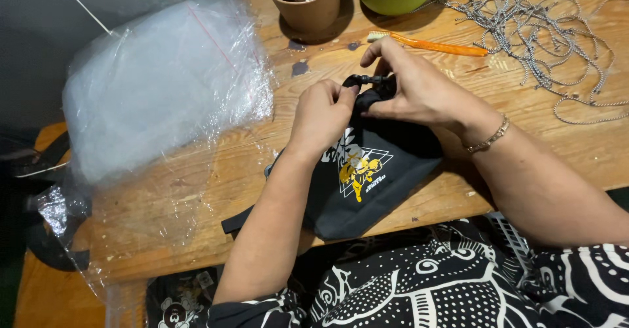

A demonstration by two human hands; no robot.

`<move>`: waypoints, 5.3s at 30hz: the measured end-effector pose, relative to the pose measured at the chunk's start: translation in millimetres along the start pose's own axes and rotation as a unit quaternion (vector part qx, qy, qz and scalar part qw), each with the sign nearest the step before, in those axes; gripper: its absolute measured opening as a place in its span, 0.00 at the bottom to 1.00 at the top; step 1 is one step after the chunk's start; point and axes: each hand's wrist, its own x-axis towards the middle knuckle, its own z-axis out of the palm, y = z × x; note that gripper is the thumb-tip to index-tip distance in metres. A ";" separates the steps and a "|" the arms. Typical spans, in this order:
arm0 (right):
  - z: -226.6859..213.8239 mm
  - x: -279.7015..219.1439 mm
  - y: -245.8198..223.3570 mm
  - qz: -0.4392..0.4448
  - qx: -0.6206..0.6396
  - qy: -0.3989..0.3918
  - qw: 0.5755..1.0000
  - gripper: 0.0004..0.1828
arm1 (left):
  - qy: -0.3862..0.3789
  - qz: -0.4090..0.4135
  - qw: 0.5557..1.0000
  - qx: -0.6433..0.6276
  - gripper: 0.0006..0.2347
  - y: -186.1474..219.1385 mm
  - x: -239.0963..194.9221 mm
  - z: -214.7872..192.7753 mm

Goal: The person smooths a black drawstring bag on a wooden table, then uses an orange toothbrush to scrub the printed design on the bag's surface. They continue to smooth the bag with their hands and adjust the drawstring closure.

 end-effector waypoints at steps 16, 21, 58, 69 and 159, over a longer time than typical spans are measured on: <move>0.8 1.1 8.4 -0.048 -0.029 0.006 0.998 0.11 | 0.036 0.049 0.998 -0.010 0.16 4.9 -10.6 15.7; 10.2 3.9 28.9 0.006 -0.065 0.015 0.998 0.09 | 0.113 0.116 0.984 0.072 0.13 10.4 -17.4 26.2; 15.9 3.1 29.3 -0.052 -0.078 0.071 0.993 0.08 | -0.013 0.080 0.996 0.034 0.17 -28.4 19.3 25.5; -4.2 6.2 29.3 0.024 -0.114 -0.022 0.993 0.15 | 0.023 0.088 0.996 -0.010 0.17 -18.8 13.1 22.0; -77.1 -30.4 -5.2 0.031 0.437 0.047 0.898 0.05 | 0.262 0.166 0.946 0.091 0.04 -1.0 79.3 -40.0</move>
